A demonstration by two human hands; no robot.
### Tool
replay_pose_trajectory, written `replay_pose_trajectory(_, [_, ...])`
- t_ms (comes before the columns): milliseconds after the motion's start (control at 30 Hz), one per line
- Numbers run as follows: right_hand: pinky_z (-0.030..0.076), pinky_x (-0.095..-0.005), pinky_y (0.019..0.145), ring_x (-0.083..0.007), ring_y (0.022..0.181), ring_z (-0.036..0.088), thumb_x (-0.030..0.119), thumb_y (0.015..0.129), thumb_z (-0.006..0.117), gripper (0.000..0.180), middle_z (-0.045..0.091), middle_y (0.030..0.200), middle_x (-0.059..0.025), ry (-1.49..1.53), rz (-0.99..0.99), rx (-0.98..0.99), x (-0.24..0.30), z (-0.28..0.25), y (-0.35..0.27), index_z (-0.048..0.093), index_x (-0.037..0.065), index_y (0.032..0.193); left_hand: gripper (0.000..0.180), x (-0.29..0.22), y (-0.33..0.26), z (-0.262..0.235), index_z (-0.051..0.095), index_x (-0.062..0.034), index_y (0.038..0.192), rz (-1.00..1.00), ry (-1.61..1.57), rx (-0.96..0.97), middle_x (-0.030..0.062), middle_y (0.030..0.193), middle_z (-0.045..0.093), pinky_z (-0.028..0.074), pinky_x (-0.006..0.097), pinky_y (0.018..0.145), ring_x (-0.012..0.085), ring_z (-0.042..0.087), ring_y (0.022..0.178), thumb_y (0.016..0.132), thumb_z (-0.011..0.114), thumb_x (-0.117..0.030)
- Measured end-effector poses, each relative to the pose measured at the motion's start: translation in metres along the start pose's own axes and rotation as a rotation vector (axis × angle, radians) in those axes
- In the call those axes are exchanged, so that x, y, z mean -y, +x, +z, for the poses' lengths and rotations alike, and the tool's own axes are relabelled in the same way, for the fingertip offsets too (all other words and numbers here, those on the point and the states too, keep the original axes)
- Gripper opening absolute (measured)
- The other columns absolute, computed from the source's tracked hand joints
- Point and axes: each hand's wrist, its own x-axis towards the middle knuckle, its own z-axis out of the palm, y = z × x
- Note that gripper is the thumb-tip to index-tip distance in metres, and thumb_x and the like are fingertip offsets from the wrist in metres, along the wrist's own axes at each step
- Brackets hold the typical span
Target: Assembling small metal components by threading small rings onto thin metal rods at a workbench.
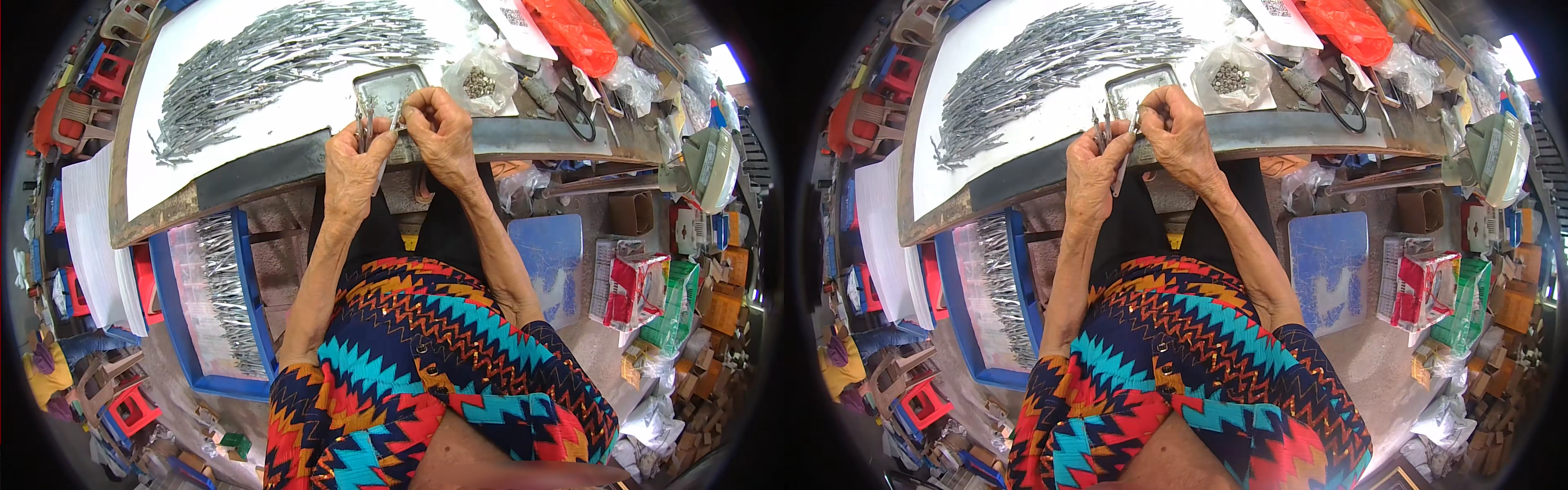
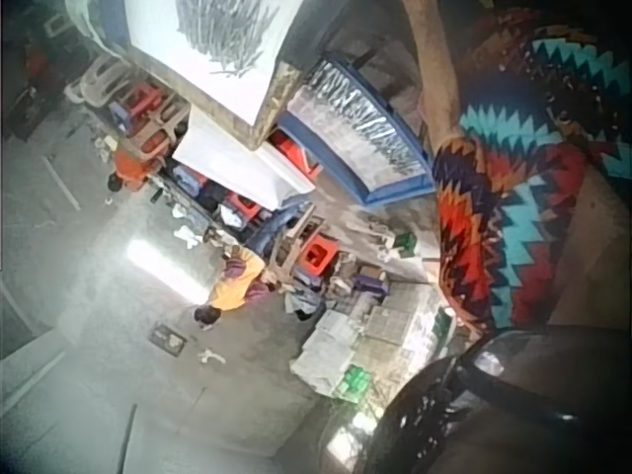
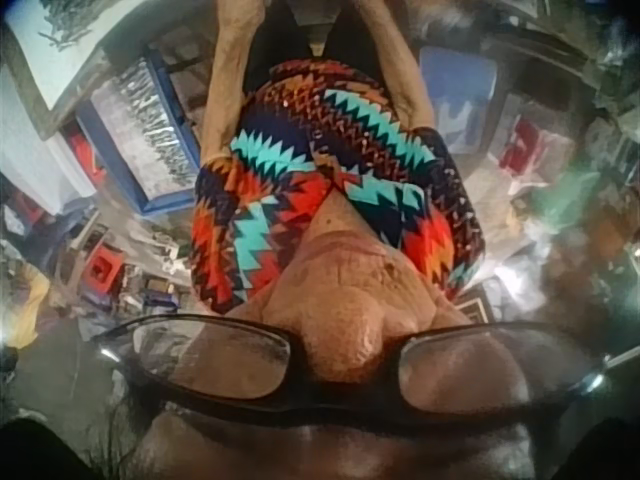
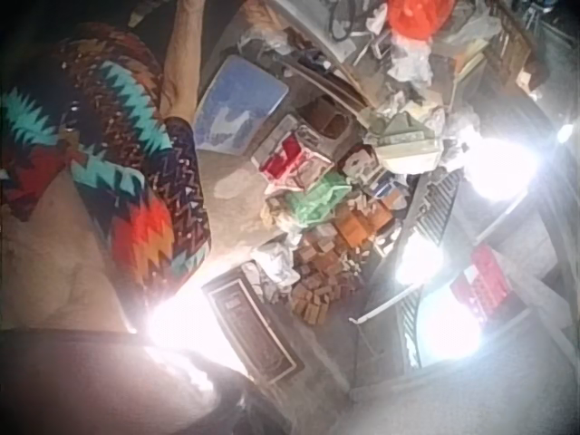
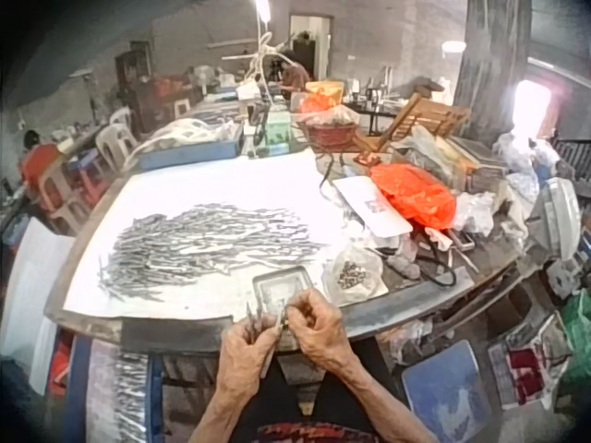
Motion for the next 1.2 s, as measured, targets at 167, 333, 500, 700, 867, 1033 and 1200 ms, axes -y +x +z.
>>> replay_pose_trajectory(167, [0.036, -0.0181, 0.050, -0.0018, 0.057, 0.041, 0.005, 0.080, 0.055, 0.006, 0.048, 0.067, 0.0035, -0.059, -0.045, -0.024, -0.001, 0.002, -0.001, 0.052, 0.001, 0.082, 0.016, 0.002, -0.001, -0.002, 0.058, 0.0012, 0.084, 0.019, 0.036, -0.004, -0.0055, 0.061, 0.048, 0.029, 0.017, 0.044, 0.0011, 0.038, 0.051, 0.077, 0.063, -0.011])
replay_pose_trajectory(333, [0.040, -0.0251, 0.050, -0.0112, 0.056, 0.047, 0.001, 0.077, 0.053, 0.004, 0.050, 0.066, -0.0042, -0.178, -0.171, -0.039, -0.005, 0.004, -0.001, 0.049, 0.000, 0.080, 0.015, 0.003, -0.002, -0.003, 0.058, 0.0022, 0.087, 0.100, 0.188, -0.012, -0.0033, 0.067, 0.052, 0.034, 0.017, 0.050, 0.0020, 0.043, 0.057, 0.078, 0.061, -0.010])
replay_pose_trajectory(500, [0.043, -0.0338, 0.050, -0.0261, 0.055, 0.052, -0.003, 0.072, 0.052, 0.008, 0.050, 0.063, -0.0116, -0.358, -0.423, -0.074, -0.014, 0.006, 0.007, 0.048, 0.000, 0.077, 0.015, -0.001, -0.003, 0.001, 0.058, 0.0027, 0.089, 0.158, 0.287, -0.012, -0.0024, 0.070, 0.054, 0.036, 0.017, 0.053, 0.0023, 0.045, 0.060, 0.079, 0.060, -0.009])
replay_pose_trajectory(700, [0.040, -0.0253, 0.050, -0.0124, 0.054, 0.049, 0.002, 0.078, 0.054, 0.004, 0.051, 0.066, -0.0058, -0.337, -0.407, -0.029, -0.015, 0.002, 0.008, 0.050, 0.000, 0.080, 0.015, 0.001, 0.001, 0.003, 0.056, 0.0042, 0.080, 0.313, 0.508, -0.067, 0.0032, 0.058, 0.051, 0.036, 0.022, 0.046, 0.0049, 0.043, 0.052, 0.076, 0.058, -0.010])
replay_pose_trajectory(867, [0.039, -0.0189, 0.050, -0.0044, 0.057, 0.047, 0.011, 0.079, 0.059, 0.014, 0.054, 0.067, -0.0002, 0.360, 0.231, 0.131, -0.012, -0.006, 0.010, 0.056, -0.002, 0.085, 0.013, -0.001, 0.003, 0.004, 0.057, 0.0031, 0.079, 0.317, 0.512, -0.045, 0.0027, 0.059, 0.053, 0.036, 0.023, 0.045, 0.0047, 0.044, 0.051, 0.076, 0.056, -0.010])
replay_pose_trajectory(1033, [0.038, -0.0182, 0.050, -0.0049, 0.057, 0.047, 0.011, 0.079, 0.059, 0.013, 0.055, 0.067, -0.0003, 0.423, 0.252, 0.143, -0.012, -0.008, 0.010, 0.058, -0.001, 0.082, 0.012, -0.006, 0.006, 0.007, 0.057, 0.0000, 0.088, 0.163, 0.356, 0.045, -0.0029, 0.066, 0.054, 0.034, 0.017, 0.048, 0.0010, 0.044, 0.056, 0.081, 0.057, -0.009])
replay_pose_trajectory(1200, [0.039, -0.0190, 0.053, -0.0040, 0.059, 0.047, 0.011, 0.078, 0.060, 0.013, 0.055, 0.066, -0.0003, 0.296, 0.279, 0.091, -0.008, -0.012, 0.008, 0.059, -0.002, 0.078, 0.014, 0.000, 0.008, 0.012, 0.054, -0.0008, 0.093, 0.218, 0.277, 0.036, -0.0020, 0.070, 0.054, 0.036, 0.016, 0.051, 0.0015, 0.046, 0.060, 0.083, 0.057, -0.009])
